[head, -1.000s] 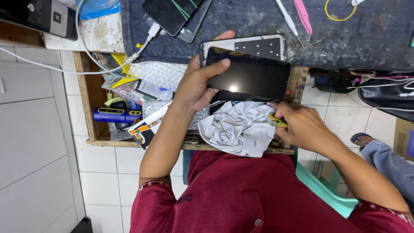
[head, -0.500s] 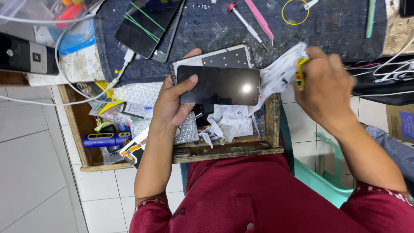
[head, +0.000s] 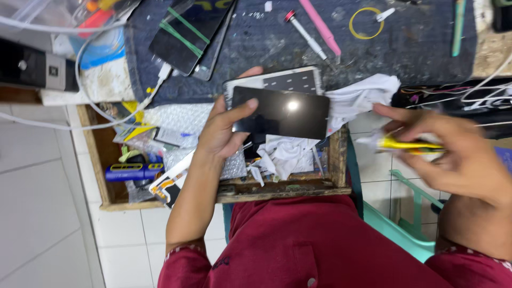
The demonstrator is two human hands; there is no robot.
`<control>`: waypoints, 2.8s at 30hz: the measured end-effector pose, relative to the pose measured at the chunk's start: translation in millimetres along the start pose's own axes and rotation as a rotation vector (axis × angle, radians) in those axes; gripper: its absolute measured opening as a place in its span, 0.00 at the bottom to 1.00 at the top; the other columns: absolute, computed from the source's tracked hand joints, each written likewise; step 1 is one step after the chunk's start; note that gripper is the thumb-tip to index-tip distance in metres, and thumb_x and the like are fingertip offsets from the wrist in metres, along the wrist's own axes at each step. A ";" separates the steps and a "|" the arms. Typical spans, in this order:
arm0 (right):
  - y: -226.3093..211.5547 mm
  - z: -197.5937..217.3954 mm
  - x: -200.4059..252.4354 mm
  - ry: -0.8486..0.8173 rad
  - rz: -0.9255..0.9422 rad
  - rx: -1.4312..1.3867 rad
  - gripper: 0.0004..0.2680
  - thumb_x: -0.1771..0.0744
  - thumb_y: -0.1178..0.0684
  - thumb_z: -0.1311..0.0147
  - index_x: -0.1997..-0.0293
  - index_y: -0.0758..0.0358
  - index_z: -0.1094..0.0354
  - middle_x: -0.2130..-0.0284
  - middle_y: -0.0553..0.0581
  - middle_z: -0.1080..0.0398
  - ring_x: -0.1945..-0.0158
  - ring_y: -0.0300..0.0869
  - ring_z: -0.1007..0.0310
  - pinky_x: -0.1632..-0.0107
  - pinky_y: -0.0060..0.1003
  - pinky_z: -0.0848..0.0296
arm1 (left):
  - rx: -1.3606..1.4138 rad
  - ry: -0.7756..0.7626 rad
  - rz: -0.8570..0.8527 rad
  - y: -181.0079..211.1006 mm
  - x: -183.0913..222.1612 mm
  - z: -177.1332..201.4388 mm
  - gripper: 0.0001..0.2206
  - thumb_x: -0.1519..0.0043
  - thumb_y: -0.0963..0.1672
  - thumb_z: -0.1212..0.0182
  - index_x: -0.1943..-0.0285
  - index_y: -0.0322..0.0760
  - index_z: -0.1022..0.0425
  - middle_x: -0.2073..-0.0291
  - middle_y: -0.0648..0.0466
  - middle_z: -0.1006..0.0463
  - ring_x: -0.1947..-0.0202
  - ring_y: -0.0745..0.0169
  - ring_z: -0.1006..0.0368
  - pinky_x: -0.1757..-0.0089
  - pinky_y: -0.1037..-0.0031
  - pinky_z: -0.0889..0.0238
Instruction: The person applies adhesive from a tube to the edges of a phone frame and then presses a new screen panel onto the frame.
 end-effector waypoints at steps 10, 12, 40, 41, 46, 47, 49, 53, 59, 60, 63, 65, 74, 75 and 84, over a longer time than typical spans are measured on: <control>-94.5 -22.7 -118.0 0.336 0.315 0.075 0.08 0.35 0.68 0.37 0.53 0.76 0.28 0.55 0.69 0.24 0.52 0.51 0.21 0.50 0.40 0.23 | 0.084 0.013 0.017 -12.2 -2.5 2.2 0.27 0.35 0.33 0.42 0.24 0.36 0.39 0.47 0.45 0.22 0.51 0.59 0.21 0.51 0.67 0.22; -106.9 -41.5 -136.5 0.299 0.423 0.050 0.08 0.33 0.70 0.40 0.50 0.74 0.29 0.53 0.67 0.24 0.48 0.50 0.21 0.44 0.39 0.23 | 0.123 0.015 0.023 -16.6 -4.4 6.2 0.26 0.36 0.34 0.42 0.27 0.38 0.36 0.49 0.47 0.21 0.54 0.60 0.20 0.53 0.68 0.22; -123.1 -79.9 -166.9 0.225 0.657 0.230 0.11 0.38 0.71 0.44 0.53 0.73 0.33 0.54 0.66 0.24 0.51 0.56 0.21 0.51 0.41 0.21 | 0.081 0.135 0.038 -21.8 -9.0 24.2 0.14 0.36 0.37 0.38 0.42 0.29 0.32 0.56 0.45 0.21 0.60 0.55 0.19 0.60 0.63 0.20; -123.3 -80.0 -167.7 0.222 0.663 0.230 0.11 0.38 0.71 0.44 0.52 0.73 0.33 0.54 0.66 0.24 0.51 0.56 0.21 0.50 0.42 0.21 | 0.088 0.137 0.040 -21.3 -9.1 23.6 0.14 0.36 0.37 0.38 0.42 0.29 0.32 0.56 0.45 0.21 0.60 0.55 0.19 0.60 0.63 0.20; -122.1 -79.5 -169.0 0.223 0.666 0.245 0.11 0.39 0.71 0.45 0.54 0.73 0.33 0.55 0.67 0.24 0.53 0.56 0.21 0.53 0.42 0.21 | 0.089 0.135 0.043 -18.7 -8.8 21.4 0.14 0.36 0.37 0.37 0.43 0.29 0.31 0.56 0.45 0.21 0.60 0.56 0.18 0.60 0.64 0.20; -121.9 -79.3 -168.7 0.225 0.672 0.241 0.11 0.38 0.71 0.46 0.54 0.73 0.33 0.56 0.67 0.24 0.52 0.56 0.21 0.52 0.42 0.21 | 0.081 0.143 0.042 -18.6 -9.0 22.2 0.14 0.36 0.37 0.37 0.43 0.29 0.31 0.56 0.44 0.20 0.61 0.56 0.18 0.61 0.64 0.20; -121.2 -79.3 -167.4 0.225 0.680 0.232 0.10 0.38 0.72 0.47 0.54 0.74 0.33 0.56 0.66 0.24 0.50 0.55 0.21 0.50 0.41 0.21 | 0.075 0.155 0.042 -19.5 -8.2 23.4 0.13 0.36 0.36 0.37 0.43 0.29 0.31 0.57 0.45 0.20 0.62 0.56 0.18 0.61 0.65 0.20; -117.4 -79.1 -166.7 0.242 0.658 0.260 0.09 0.38 0.70 0.45 0.55 0.73 0.32 0.55 0.66 0.24 0.53 0.55 0.20 0.53 0.41 0.21 | 0.082 0.169 0.047 -19.5 -9.2 24.8 0.13 0.37 0.36 0.38 0.44 0.29 0.32 0.58 0.45 0.20 0.63 0.56 0.18 0.62 0.65 0.20; -105.6 -78.8 -169.5 0.225 0.591 0.262 0.08 0.36 0.69 0.44 0.54 0.71 0.31 0.54 0.64 0.23 0.55 0.52 0.20 0.56 0.38 0.22 | 0.083 0.168 0.048 -19.5 -10.2 25.2 0.13 0.36 0.36 0.38 0.44 0.28 0.33 0.58 0.44 0.20 0.62 0.55 0.18 0.62 0.65 0.20; -108.4 -77.9 -167.5 0.238 0.617 0.263 0.09 0.37 0.70 0.44 0.55 0.72 0.32 0.54 0.64 0.23 0.54 0.53 0.20 0.55 0.39 0.22 | 0.084 0.181 0.053 -20.5 -9.0 26.4 0.13 0.37 0.36 0.38 0.45 0.28 0.33 0.58 0.44 0.20 0.62 0.55 0.18 0.62 0.65 0.20; -112.8 -76.3 -164.9 0.252 0.640 0.269 0.09 0.38 0.70 0.45 0.55 0.72 0.32 0.55 0.64 0.24 0.54 0.54 0.20 0.55 0.40 0.22 | 0.092 0.141 0.049 -20.0 -9.4 23.8 0.13 0.36 0.36 0.38 0.44 0.26 0.32 0.58 0.43 0.20 0.63 0.55 0.19 0.62 0.65 0.20; -114.0 -75.2 -166.5 0.258 0.641 0.270 0.09 0.38 0.70 0.45 0.55 0.72 0.32 0.55 0.65 0.23 0.54 0.54 0.20 0.56 0.40 0.22 | 0.088 0.169 0.051 -19.4 -10.1 25.8 0.13 0.37 0.36 0.38 0.44 0.28 0.33 0.59 0.44 0.20 0.64 0.56 0.18 0.63 0.66 0.20; -109.9 -73.1 -164.1 0.269 0.631 0.278 0.09 0.38 0.70 0.45 0.55 0.72 0.31 0.56 0.64 0.23 0.54 0.53 0.20 0.55 0.40 0.22 | 0.088 0.176 0.050 -21.8 -9.9 28.7 0.14 0.37 0.36 0.37 0.45 0.29 0.33 0.59 0.44 0.20 0.63 0.56 0.19 0.63 0.65 0.21; -108.8 -72.8 -164.0 0.267 0.621 0.277 0.10 0.38 0.70 0.45 0.55 0.72 0.31 0.57 0.65 0.23 0.55 0.53 0.20 0.57 0.40 0.22 | 0.090 0.178 0.052 -22.1 -9.9 28.9 0.14 0.37 0.36 0.37 0.45 0.30 0.33 0.59 0.45 0.20 0.63 0.55 0.19 0.63 0.65 0.20; -107.1 -70.1 -161.8 0.272 0.635 0.281 0.09 0.38 0.71 0.47 0.56 0.73 0.32 0.59 0.63 0.24 0.53 0.52 0.20 0.53 0.39 0.21 | 0.090 0.186 0.052 -20.0 -8.6 26.5 0.13 0.37 0.36 0.36 0.46 0.28 0.33 0.59 0.44 0.20 0.62 0.55 0.18 0.62 0.65 0.20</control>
Point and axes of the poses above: each hand's wrist, its own x-axis away from the middle knuckle, its own z-axis out of the back of the hand, y = z × x, the point moved 10 cm from there along -x, towards the middle knuckle
